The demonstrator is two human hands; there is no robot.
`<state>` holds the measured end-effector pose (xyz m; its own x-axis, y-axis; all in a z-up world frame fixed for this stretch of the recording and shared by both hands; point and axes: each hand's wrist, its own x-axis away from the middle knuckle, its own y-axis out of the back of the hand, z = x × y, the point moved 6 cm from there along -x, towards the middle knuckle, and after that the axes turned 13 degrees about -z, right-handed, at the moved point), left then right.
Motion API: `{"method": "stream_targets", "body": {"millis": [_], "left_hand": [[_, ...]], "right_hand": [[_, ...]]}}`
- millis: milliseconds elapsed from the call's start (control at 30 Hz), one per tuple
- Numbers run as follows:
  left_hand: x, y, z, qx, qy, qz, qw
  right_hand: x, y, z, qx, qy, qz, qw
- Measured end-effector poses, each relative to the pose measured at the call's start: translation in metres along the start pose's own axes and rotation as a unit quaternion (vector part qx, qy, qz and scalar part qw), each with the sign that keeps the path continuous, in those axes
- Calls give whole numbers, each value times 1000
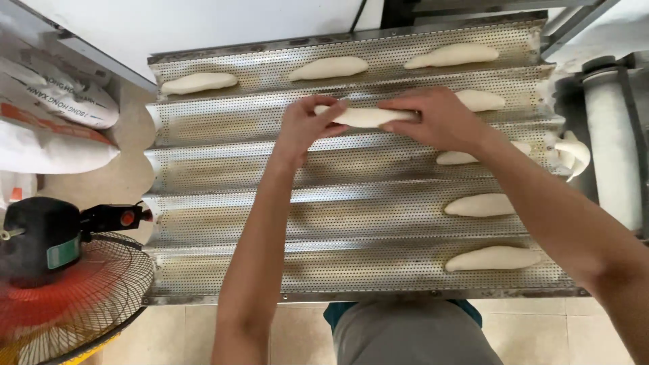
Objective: Shaping dough balls into baguette shapes using a molder machine and arranging them on perforated baking trays.
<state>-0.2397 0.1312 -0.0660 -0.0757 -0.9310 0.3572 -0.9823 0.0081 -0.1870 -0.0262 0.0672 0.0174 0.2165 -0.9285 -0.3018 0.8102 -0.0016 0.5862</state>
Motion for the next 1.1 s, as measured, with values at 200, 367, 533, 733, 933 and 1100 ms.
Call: {"method": "stream_targets", "body": {"millis": [200, 367, 533, 733, 933, 1100], "left_hand": [[-15, 54, -21, -392, -134, -48, 909], [1, 47, -38, -466, -183, -103, 860], [53, -11, -55, -322, -225, -136, 910], [79, -146, -15, -240, -212, -35, 947], [100, -239, 11, -277, -152, 5, 949], [96, -283, 45, -214, -74, 60, 972]], "right_hand": [[-15, -30, -21, 197, 66, -23, 978], [60, 113, -74, 126, 40, -185, 974], [242, 249, -297, 338, -227, -352, 842], [322, 203, -491, 374, -431, -81, 817], [304, 213, -468, 411, -374, -16, 831], [276, 278, -333, 203, -289, -230, 907]]}}
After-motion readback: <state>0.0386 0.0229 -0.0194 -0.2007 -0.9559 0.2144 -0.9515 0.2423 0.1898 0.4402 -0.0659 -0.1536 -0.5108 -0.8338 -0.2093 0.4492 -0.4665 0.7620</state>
